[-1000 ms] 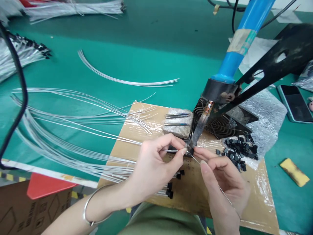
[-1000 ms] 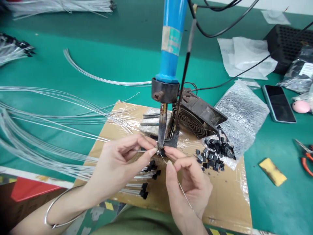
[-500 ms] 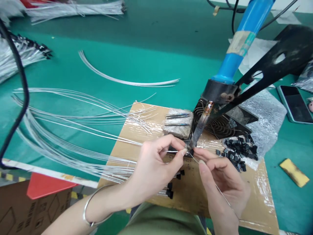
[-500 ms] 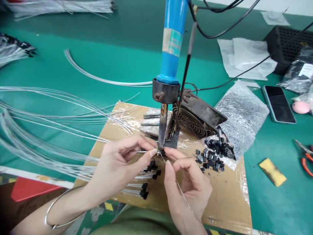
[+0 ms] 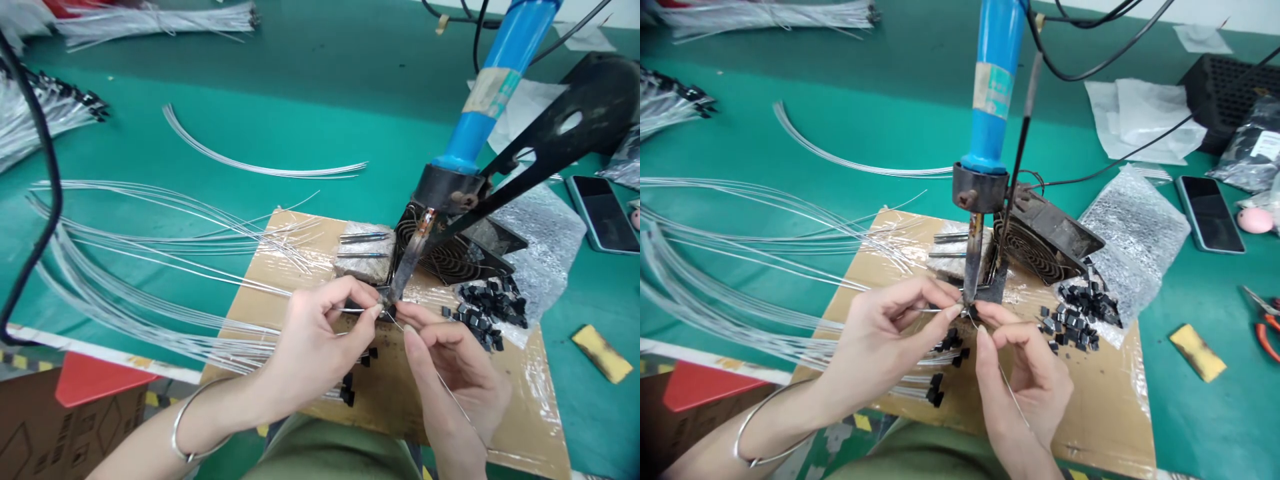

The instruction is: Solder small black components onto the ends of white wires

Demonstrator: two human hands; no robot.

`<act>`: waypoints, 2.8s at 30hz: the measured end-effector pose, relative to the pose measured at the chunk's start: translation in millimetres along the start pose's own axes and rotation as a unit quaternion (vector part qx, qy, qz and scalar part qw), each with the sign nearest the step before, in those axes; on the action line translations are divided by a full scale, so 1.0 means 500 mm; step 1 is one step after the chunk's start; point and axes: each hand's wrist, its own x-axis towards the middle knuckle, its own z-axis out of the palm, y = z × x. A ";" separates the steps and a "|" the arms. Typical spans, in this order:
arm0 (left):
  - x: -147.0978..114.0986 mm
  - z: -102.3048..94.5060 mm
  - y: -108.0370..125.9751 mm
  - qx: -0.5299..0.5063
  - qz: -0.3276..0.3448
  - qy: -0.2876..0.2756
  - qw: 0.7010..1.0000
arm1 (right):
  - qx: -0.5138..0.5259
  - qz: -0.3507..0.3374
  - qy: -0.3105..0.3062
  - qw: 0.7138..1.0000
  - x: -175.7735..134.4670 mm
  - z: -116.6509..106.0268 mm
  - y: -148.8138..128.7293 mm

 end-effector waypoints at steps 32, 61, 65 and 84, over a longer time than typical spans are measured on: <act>0.003 -0.001 0.001 0.012 0.015 -0.002 1.000 | -0.056 -0.033 0.035 0.997 -0.011 0.015 0.003; 0.000 0.000 -0.010 0.025 0.049 0.005 0.998 | -0.099 -0.101 0.031 0.989 -0.006 0.010 0.018; 0.001 0.002 -0.010 0.018 0.058 0.003 0.998 | -0.104 -0.091 0.032 0.990 -0.008 0.011 0.014; 0.001 -0.003 -0.009 0.037 0.020 -0.007 0.999 | -0.089 -0.105 0.011 0.990 -0.011 0.002 0.028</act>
